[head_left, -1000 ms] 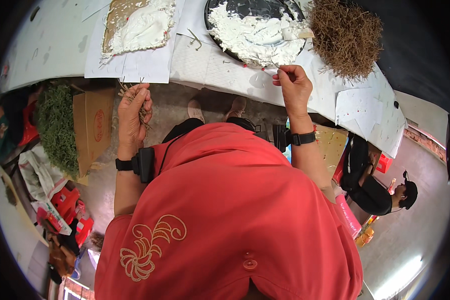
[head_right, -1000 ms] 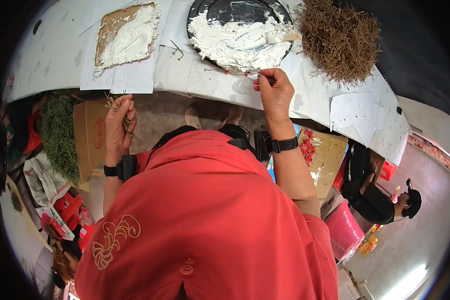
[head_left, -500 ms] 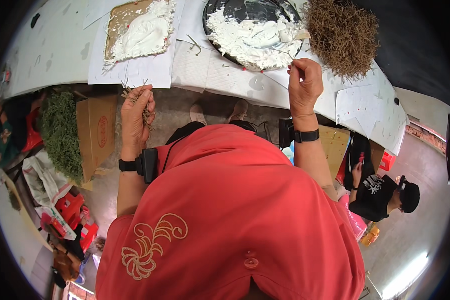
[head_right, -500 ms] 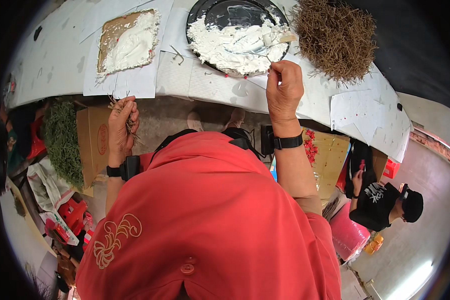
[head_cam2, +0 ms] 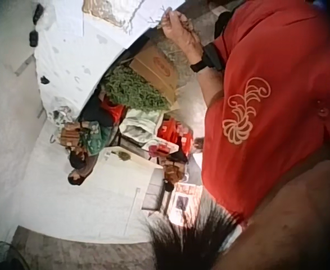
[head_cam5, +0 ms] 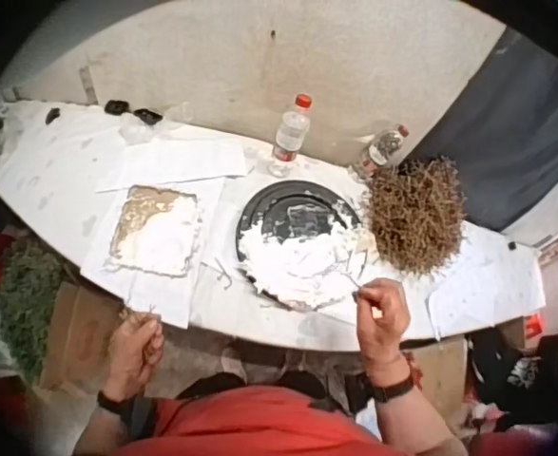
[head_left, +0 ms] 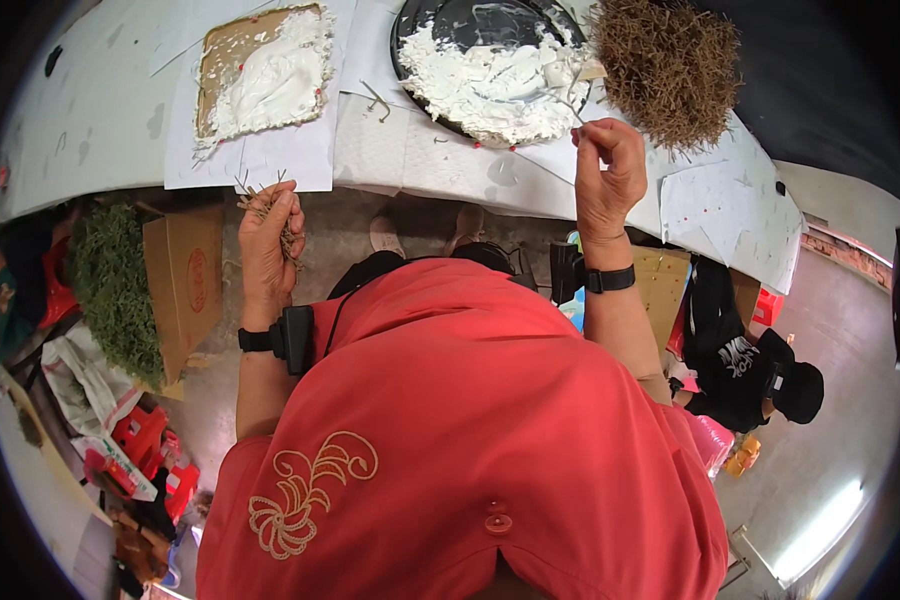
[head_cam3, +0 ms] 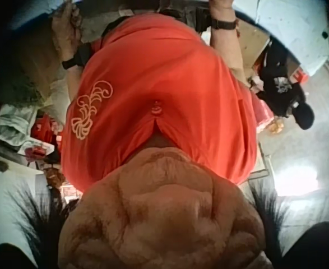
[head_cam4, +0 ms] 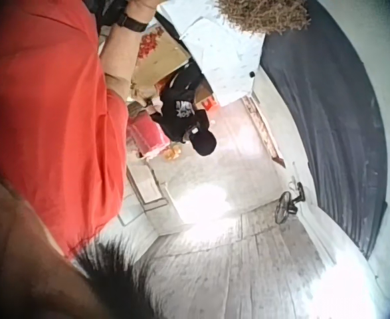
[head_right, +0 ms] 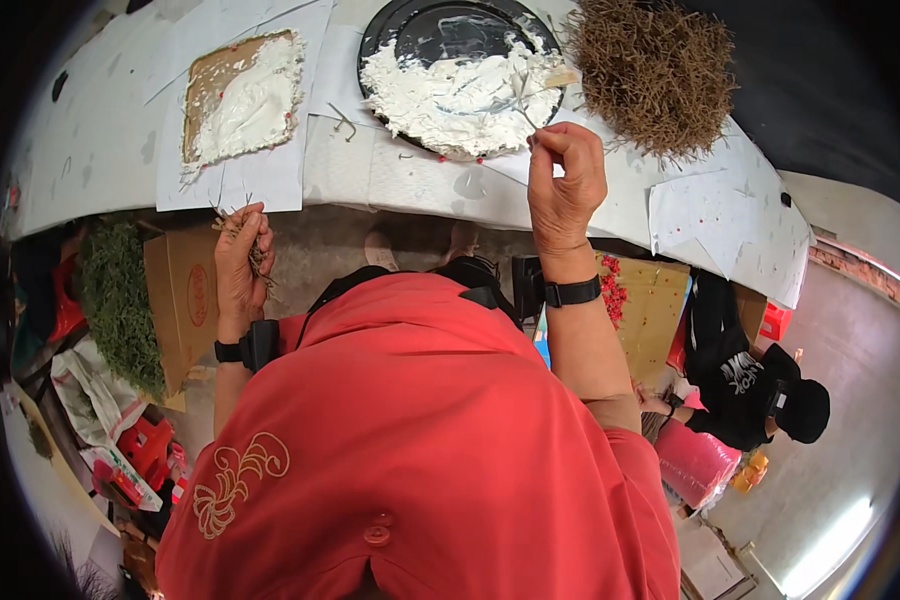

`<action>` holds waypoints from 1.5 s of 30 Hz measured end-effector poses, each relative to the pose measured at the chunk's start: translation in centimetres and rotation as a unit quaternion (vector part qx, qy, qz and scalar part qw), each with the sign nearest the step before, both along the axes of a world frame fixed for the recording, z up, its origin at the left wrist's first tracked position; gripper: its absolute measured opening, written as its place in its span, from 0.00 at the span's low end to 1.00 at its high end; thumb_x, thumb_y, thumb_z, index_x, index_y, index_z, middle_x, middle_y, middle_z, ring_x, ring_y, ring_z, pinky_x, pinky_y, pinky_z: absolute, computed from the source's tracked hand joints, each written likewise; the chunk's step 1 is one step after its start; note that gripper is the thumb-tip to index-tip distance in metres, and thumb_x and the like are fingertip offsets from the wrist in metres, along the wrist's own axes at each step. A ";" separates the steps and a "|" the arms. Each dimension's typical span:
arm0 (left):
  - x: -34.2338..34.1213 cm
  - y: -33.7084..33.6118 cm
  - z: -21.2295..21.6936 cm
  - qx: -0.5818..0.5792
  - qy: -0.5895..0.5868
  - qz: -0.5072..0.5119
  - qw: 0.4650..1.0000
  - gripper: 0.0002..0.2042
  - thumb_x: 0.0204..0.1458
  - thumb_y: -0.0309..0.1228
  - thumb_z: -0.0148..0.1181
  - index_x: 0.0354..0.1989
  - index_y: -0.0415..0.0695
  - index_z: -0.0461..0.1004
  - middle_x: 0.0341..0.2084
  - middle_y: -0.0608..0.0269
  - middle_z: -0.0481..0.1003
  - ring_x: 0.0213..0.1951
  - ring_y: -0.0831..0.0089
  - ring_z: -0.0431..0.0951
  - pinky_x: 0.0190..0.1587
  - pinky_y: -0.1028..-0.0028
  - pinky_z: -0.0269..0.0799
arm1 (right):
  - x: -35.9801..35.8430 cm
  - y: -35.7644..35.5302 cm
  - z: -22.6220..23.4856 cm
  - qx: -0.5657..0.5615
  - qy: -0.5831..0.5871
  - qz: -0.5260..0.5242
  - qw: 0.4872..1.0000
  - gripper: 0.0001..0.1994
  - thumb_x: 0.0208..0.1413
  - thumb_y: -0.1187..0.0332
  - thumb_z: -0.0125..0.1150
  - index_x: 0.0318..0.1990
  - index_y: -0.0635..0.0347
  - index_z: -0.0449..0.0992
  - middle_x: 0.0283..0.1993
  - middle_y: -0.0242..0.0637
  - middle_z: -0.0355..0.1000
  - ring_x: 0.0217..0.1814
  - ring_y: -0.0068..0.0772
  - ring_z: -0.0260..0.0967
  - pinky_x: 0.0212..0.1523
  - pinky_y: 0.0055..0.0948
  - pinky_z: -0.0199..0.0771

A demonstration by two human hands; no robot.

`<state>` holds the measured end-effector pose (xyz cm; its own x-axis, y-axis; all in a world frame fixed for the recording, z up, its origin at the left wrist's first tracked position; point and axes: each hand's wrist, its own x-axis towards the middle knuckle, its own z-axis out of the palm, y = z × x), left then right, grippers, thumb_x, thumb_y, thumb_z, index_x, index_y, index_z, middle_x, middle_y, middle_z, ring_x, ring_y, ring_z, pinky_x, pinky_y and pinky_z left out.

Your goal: The person is assembling a craft or industrial item by applying a white paste to a backing material and adding brown fibers.

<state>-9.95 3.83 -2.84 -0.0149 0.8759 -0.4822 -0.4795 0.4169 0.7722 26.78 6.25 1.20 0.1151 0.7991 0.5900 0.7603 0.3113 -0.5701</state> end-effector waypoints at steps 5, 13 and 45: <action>0.8 0.4 0.2 0.028 -0.020 0.000 0.999 0.09 0.57 0.28 0.56 0.43 0.38 0.70 0.26 0.67 0.68 0.22 0.85 0.65 0.15 0.86 0.57 | 0.4 0.1 -0.7 -0.045 0.159 -0.001 0.986 0.05 0.51 0.84 0.56 0.33 0.64 0.72 0.36 0.37 0.70 0.33 0.27 0.73 0.34 0.22 0.77; 4.2 -1.0 1.6 0.047 0.008 0.052 0.998 0.09 0.56 0.28 0.56 0.43 0.39 0.70 0.25 0.69 0.69 0.21 0.85 0.65 0.15 0.86 0.56 | 3.3 2.2 0.3 -0.161 0.462 0.021 0.872 0.04 0.52 0.80 0.59 0.35 0.65 0.73 0.33 0.37 0.73 0.32 0.30 0.75 0.33 0.24 0.79; 24.5 -1.8 8.5 0.041 0.165 -0.107 0.980 0.08 0.58 0.31 0.55 0.42 0.41 0.71 0.24 0.70 0.68 0.20 0.86 0.65 0.14 0.87 0.53 | 51.4 -13.0 -9.2 -0.020 0.467 -0.463 0.753 0.08 0.48 0.81 0.60 0.37 0.67 0.72 0.33 0.40 0.74 0.29 0.34 0.76 0.25 0.26 0.77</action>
